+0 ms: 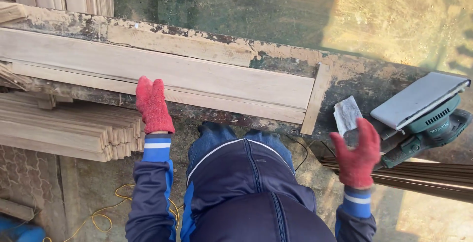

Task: Sanding wooden planks using an electric power sander and a manual sanding block.

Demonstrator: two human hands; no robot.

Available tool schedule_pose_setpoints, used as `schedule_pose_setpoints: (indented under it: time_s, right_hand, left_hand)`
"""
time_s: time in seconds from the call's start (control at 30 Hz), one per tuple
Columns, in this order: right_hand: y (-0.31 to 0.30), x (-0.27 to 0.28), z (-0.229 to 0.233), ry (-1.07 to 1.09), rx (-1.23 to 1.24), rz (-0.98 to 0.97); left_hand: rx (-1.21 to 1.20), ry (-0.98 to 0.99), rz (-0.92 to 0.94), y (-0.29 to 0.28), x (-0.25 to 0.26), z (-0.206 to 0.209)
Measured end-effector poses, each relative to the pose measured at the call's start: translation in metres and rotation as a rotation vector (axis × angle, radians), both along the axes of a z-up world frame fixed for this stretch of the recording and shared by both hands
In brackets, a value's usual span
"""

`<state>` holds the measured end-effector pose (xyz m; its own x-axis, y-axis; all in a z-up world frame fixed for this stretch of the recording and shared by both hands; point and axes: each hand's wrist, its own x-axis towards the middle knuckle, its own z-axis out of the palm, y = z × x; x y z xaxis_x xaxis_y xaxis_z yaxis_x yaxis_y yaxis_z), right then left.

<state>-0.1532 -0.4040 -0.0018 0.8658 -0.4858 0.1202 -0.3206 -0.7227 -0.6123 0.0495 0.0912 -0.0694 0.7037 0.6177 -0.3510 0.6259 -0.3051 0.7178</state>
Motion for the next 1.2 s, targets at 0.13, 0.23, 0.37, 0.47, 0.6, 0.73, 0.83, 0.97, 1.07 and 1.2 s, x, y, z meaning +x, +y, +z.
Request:
schedule_pose_setpoints:
  time_s: [0.13,0.23,0.37,0.47,0.6,0.73,0.83,0.97,1.07,1.2]
  right_hand:
    - [0.020,0.019,-0.078,0.279,-0.110,0.063]
    - [0.004,0.006,-0.137,0.022,-0.253,0.054]
    - [0.050,0.042,-0.081,-0.058,-0.103,-0.095]
    - [0.124,0.088,-0.077,-0.092,0.015,-0.150]
    - [0.248,0.156,-0.125,0.053,-0.301,-0.086]
    - [0.453,0.229,-0.134,0.174,-0.255,0.318]
    - [0.454,0.230,-0.110,0.225,-0.276,0.514]
    - [0.307,0.193,-0.098,0.268,-0.568,0.092]
    - [0.304,0.180,-0.120,0.252,-0.326,-0.251]
    - [0.424,0.218,-0.102,0.264,-0.274,0.188]
  left_hand:
    - [0.161,0.126,0.067,0.048,0.032,-0.024]
    - [0.294,0.122,-0.138,0.079,0.048,0.030]
    - [0.565,-0.139,-0.499,0.162,0.095,0.024]
    - [0.707,-0.133,-0.730,0.216,0.145,-0.001]
    - [0.811,-0.263,-1.124,0.233,0.176,-0.017]
    - [0.765,-0.229,-1.166,0.230,0.178,-0.012]
    - [0.778,-0.291,-1.178,0.230,0.178,-0.009]
    - [0.730,-0.278,-1.187,0.224,0.175,0.000]
    - [0.735,-0.262,-1.183,0.224,0.180,0.001]
    - [0.730,-0.267,-1.190,0.225,0.178,-0.003]
